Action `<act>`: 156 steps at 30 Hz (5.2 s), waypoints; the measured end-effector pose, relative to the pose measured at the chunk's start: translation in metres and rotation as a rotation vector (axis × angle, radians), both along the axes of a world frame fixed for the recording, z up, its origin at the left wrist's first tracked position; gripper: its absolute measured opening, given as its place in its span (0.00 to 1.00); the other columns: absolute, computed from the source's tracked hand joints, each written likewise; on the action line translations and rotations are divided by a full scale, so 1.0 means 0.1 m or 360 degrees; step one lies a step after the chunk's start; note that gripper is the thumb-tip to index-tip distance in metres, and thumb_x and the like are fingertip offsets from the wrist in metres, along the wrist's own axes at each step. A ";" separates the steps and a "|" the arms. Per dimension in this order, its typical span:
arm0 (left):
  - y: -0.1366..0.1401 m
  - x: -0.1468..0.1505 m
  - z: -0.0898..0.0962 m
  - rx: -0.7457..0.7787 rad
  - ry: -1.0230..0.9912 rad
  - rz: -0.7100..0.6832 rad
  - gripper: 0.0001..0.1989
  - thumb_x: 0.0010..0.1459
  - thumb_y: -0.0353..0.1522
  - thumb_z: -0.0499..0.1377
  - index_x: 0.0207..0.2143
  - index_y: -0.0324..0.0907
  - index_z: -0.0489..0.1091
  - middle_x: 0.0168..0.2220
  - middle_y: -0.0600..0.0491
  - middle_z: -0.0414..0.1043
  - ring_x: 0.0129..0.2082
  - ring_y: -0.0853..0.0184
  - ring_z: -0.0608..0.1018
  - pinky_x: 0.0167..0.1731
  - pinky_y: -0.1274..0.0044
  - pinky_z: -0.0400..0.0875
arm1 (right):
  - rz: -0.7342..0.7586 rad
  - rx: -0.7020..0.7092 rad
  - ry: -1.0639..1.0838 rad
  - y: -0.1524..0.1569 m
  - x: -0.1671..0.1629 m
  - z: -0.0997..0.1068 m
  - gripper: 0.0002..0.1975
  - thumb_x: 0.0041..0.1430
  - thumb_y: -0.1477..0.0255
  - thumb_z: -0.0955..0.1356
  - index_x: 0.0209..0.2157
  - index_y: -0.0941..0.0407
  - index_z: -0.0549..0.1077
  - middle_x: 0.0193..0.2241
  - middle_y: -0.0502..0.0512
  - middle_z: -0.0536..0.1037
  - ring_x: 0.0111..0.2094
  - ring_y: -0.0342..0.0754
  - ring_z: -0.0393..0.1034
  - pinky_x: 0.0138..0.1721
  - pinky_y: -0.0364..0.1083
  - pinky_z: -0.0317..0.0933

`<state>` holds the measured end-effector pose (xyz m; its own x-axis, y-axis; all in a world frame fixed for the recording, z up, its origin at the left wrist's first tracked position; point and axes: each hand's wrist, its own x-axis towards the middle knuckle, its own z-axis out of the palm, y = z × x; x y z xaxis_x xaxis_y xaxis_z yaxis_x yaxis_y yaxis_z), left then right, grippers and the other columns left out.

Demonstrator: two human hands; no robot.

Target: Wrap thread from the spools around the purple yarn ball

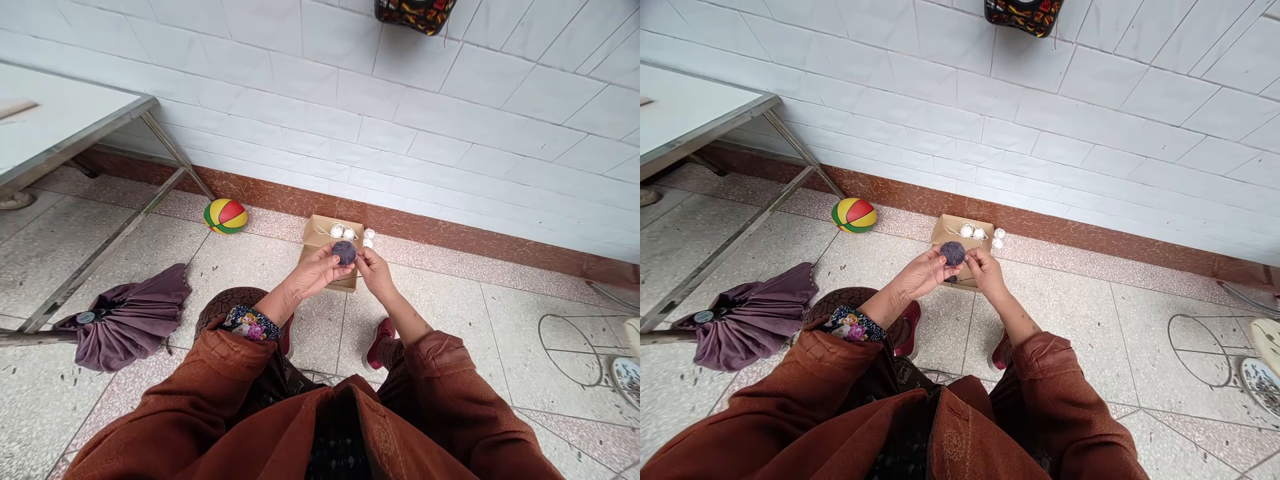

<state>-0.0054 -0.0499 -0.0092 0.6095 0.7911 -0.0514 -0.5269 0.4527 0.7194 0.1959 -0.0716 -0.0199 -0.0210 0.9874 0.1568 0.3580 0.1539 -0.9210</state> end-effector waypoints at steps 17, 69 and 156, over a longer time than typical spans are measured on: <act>0.00 0.06 -0.01 0.0312 0.0292 -0.0141 0.35 0.57 0.40 0.77 0.66 0.51 0.75 0.52 0.47 0.81 0.47 0.63 0.82 0.49 0.70 0.78 | 0.0005 0.0124 0.0093 0.07 0.21 0.22 0.19 0.69 0.50 0.71 0.34 0.51 0.76 0.31 0.51 0.76 0.34 0.50 0.68 0.41 0.50 0.66; 0.08 0.08 -0.01 0.0050 0.0370 0.0206 0.21 0.54 0.36 0.76 0.48 0.42 0.75 0.47 0.50 0.81 0.41 0.67 0.82 0.44 0.74 0.76 | 0.0286 -0.0009 -0.0310 -0.03 -0.01 -0.30 0.11 0.72 0.64 0.66 0.43 0.52 0.80 0.40 0.57 0.84 0.42 0.54 0.78 0.47 0.51 0.71; 0.29 0.10 -0.34 0.0658 0.1343 0.0502 0.23 0.48 0.33 0.75 0.49 0.41 0.81 0.47 0.49 0.80 0.37 0.67 0.78 0.42 0.71 0.75 | 0.0501 0.0095 -0.0016 -0.15 0.14 0.17 0.15 0.72 0.55 0.72 0.37 0.51 0.81 0.34 0.53 0.82 0.36 0.50 0.75 0.43 0.50 0.70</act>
